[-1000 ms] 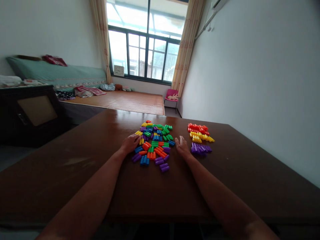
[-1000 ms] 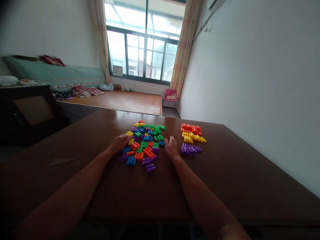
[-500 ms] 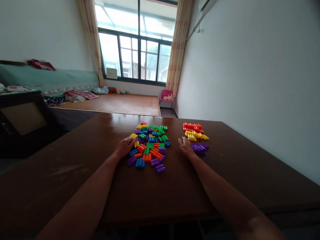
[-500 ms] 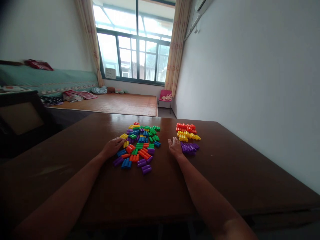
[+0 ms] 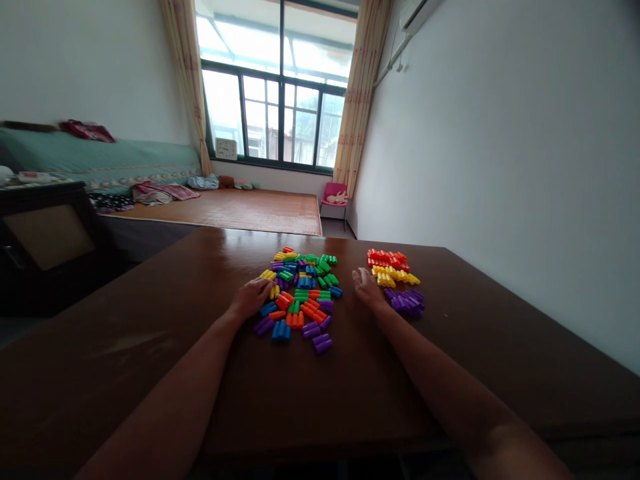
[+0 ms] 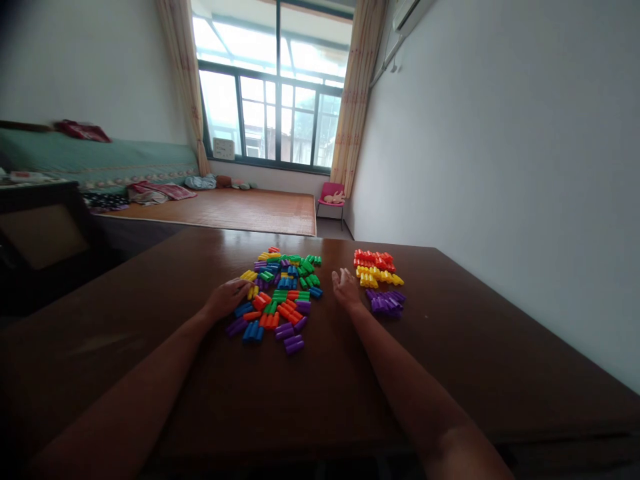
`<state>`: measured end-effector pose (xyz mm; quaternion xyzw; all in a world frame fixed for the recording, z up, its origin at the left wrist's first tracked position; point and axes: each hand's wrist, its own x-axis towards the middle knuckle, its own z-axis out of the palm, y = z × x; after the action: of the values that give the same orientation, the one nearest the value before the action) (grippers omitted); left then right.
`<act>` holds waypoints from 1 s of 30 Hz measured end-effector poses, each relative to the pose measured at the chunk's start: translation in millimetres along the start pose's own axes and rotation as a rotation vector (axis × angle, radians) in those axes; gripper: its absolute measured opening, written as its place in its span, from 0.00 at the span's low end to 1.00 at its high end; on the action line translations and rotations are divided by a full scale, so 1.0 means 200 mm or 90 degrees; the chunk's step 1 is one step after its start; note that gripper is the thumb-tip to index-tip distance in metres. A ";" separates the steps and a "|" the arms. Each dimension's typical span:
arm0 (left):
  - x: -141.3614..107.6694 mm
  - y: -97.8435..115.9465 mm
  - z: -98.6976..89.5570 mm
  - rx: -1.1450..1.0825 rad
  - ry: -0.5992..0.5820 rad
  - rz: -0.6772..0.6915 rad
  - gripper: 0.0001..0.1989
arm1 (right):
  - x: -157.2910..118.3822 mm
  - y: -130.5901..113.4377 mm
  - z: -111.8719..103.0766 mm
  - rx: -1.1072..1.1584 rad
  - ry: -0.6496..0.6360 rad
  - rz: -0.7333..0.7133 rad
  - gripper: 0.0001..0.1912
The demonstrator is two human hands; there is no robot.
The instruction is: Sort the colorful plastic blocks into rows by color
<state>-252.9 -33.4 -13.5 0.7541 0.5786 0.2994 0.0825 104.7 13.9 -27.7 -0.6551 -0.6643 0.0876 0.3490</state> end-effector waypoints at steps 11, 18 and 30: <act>0.01 -0.01 0.00 -0.024 0.002 -0.018 0.18 | 0.25 0.03 -0.01 0.018 0.009 0.139 0.29; 0.02 -0.04 0.01 -0.030 -0.006 -0.019 0.19 | 0.19 -0.03 -0.08 0.045 0.008 0.073 0.25; 0.04 -0.05 0.00 0.028 -0.047 -0.017 0.23 | 0.00 0.76 -0.72 -0.092 -0.057 0.112 0.12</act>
<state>-259.1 -23.3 -15.2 0.7586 0.5916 0.2573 0.0912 310.5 -16.7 -8.8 -0.7296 -0.6239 0.0989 0.2620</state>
